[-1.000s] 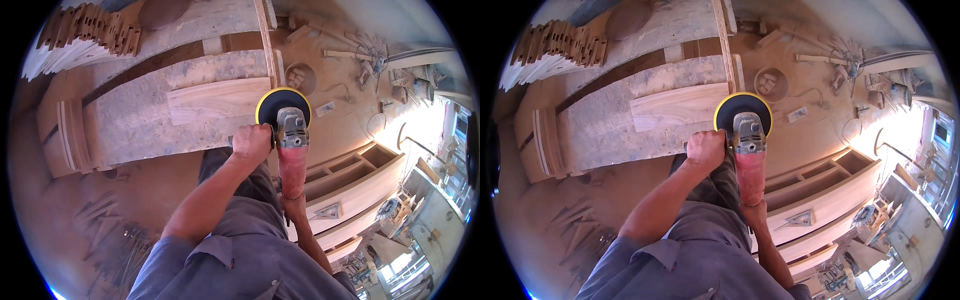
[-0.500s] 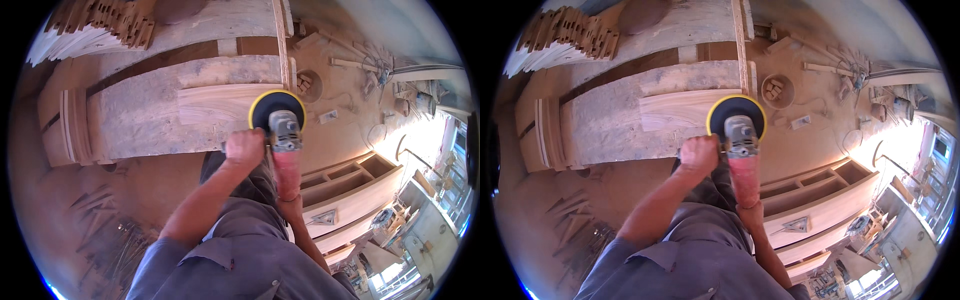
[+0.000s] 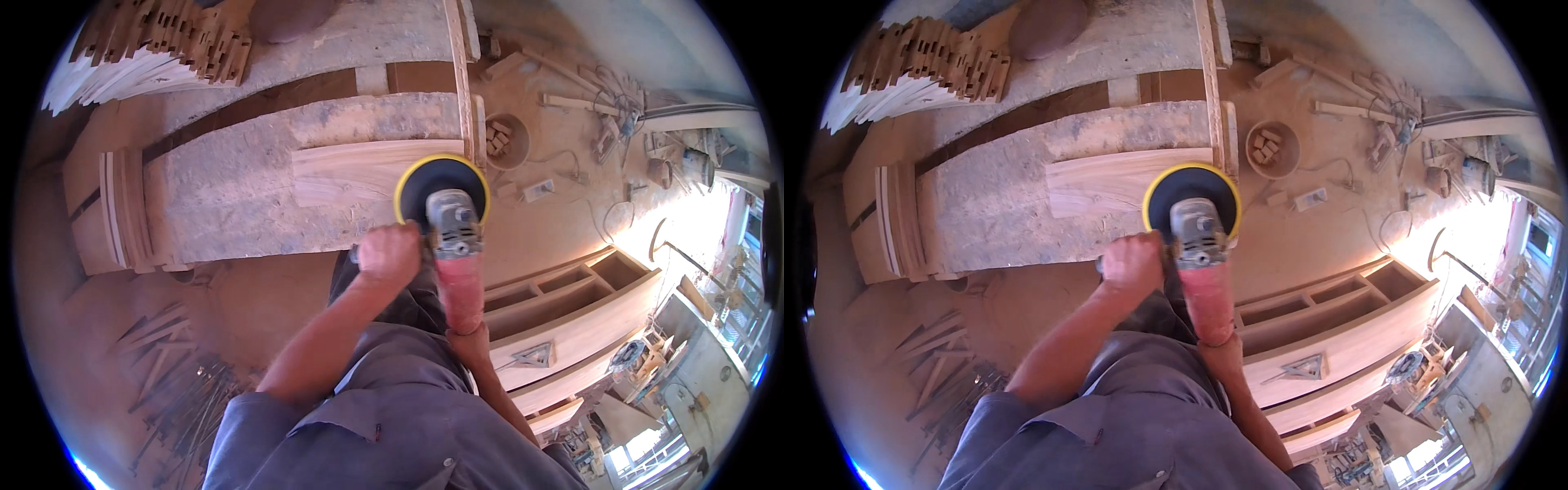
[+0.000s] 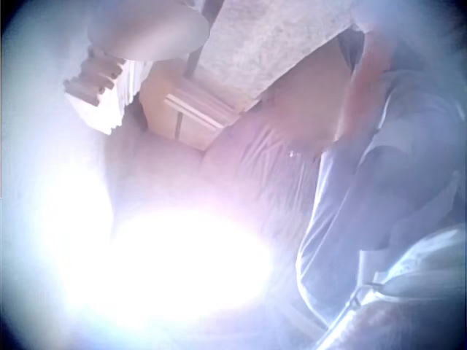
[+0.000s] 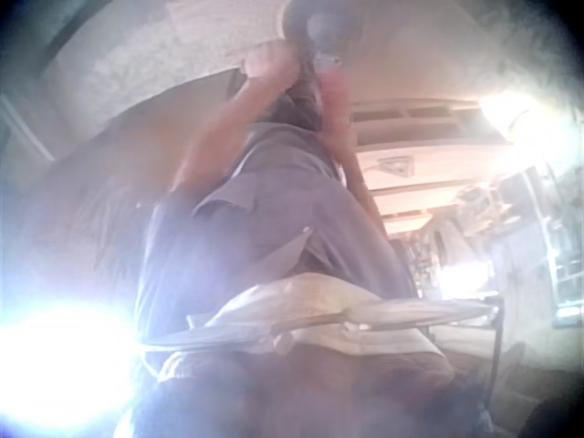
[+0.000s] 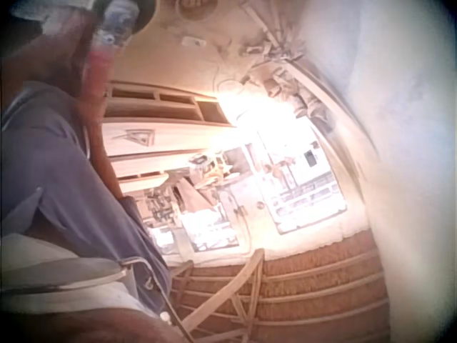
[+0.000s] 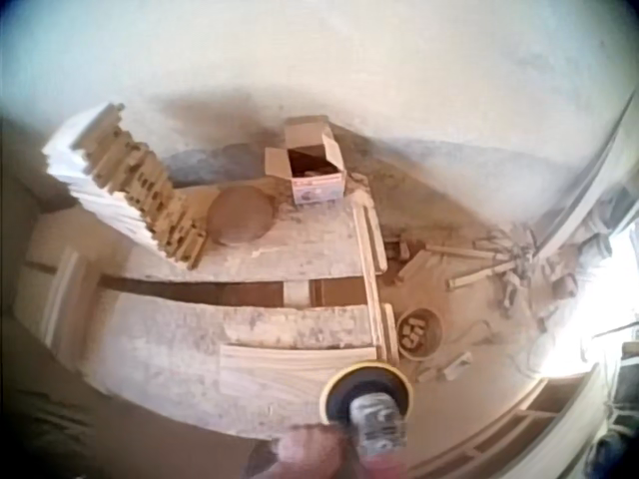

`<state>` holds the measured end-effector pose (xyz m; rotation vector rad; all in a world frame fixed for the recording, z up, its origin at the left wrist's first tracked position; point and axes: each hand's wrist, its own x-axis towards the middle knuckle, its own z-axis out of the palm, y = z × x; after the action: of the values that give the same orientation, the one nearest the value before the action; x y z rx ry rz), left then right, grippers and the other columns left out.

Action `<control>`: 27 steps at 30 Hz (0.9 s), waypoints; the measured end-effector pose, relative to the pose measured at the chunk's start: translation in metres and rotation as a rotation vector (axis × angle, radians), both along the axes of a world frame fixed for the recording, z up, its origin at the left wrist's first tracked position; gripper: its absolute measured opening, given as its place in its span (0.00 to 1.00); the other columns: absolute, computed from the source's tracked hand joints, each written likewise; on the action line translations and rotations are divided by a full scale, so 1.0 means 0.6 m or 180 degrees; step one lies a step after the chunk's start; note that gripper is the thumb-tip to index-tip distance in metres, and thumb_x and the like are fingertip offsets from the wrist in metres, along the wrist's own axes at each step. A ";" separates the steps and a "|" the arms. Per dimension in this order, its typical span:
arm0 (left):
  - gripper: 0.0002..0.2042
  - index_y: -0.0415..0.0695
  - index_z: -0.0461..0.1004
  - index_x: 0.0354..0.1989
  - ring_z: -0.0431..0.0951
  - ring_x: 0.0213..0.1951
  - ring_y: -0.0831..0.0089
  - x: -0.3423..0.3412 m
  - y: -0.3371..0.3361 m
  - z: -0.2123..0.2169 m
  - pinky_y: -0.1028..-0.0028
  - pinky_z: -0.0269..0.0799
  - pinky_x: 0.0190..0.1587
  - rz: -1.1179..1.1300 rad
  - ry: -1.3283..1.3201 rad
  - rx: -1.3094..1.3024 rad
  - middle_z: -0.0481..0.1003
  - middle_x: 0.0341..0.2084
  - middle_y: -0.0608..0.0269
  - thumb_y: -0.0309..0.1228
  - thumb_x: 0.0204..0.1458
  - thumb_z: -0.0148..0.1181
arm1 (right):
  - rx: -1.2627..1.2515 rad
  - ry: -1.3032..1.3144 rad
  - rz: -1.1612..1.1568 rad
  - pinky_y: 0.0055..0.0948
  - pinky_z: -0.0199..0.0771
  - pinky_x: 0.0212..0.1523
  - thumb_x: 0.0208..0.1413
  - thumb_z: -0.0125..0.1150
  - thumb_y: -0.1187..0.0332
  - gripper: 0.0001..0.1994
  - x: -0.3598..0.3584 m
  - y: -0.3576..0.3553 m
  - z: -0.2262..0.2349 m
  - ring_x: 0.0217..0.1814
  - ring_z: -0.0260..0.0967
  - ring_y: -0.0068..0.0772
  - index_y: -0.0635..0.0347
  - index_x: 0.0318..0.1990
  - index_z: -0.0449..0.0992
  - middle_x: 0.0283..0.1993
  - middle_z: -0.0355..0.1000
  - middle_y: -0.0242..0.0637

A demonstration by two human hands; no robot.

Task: The person sands the surface of small wood planks using a power sander, handling the planks one at a time and moving them from a stack to the work surface.

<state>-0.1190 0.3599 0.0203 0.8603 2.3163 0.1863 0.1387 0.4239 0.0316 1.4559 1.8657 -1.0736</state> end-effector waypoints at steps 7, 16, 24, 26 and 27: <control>0.06 0.44 0.76 0.31 0.83 0.34 0.51 0.020 0.042 -0.017 0.56 0.79 0.38 -0.0088 -0.0179 0.0182 0.81 0.29 0.49 0.29 0.44 0.60 | -0.0172 0.0308 -0.0564 0.45 0.76 0.39 0.41 0.68 0.63 0.17 0.045 0.014 -0.008 0.43 0.81 0.50 0.71 0.34 0.80 0.31 0.77 0.59; 0.22 0.45 0.76 0.44 0.82 0.38 0.46 -0.019 -0.084 0.008 0.53 0.77 0.42 0.0670 -0.0152 -0.0588 0.81 0.32 0.50 0.42 0.41 0.70 | -0.0569 0.0291 0.0118 0.48 0.77 0.47 0.46 0.62 0.61 0.19 -0.039 -0.006 0.000 0.52 0.76 0.58 0.67 0.41 0.79 0.42 0.77 0.62; 0.07 0.44 0.77 0.35 0.84 0.37 0.52 -0.001 0.085 0.004 0.57 0.79 0.40 -0.0295 -0.0343 -0.0188 0.82 0.32 0.49 0.29 0.49 0.57 | -0.0283 0.0169 -0.0223 0.47 0.77 0.43 0.42 0.66 0.61 0.18 0.037 0.048 -0.010 0.48 0.78 0.56 0.71 0.33 0.79 0.36 0.78 0.59; 0.07 0.43 0.79 0.34 0.84 0.37 0.53 -0.018 0.119 0.003 0.59 0.80 0.39 -0.0359 -0.0271 0.0023 0.82 0.33 0.49 0.28 0.50 0.55 | -0.0328 0.0063 -0.0551 0.46 0.76 0.39 0.42 0.67 0.62 0.18 0.013 0.074 -0.004 0.42 0.81 0.48 0.73 0.31 0.78 0.30 0.77 0.57; 0.07 0.43 0.80 0.33 0.84 0.37 0.53 -0.031 0.130 0.003 0.59 0.80 0.39 -0.0359 -0.0224 0.0101 0.82 0.33 0.49 0.28 0.50 0.55 | -0.0361 0.0028 -0.0714 0.45 0.76 0.37 0.41 0.67 0.62 0.18 -0.002 0.084 -0.003 0.39 0.82 0.44 0.74 0.30 0.78 0.27 0.77 0.56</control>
<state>-0.1376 0.4382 0.0219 0.9819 2.1983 0.2016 0.1373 0.4740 0.0300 1.6232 1.6467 -1.2704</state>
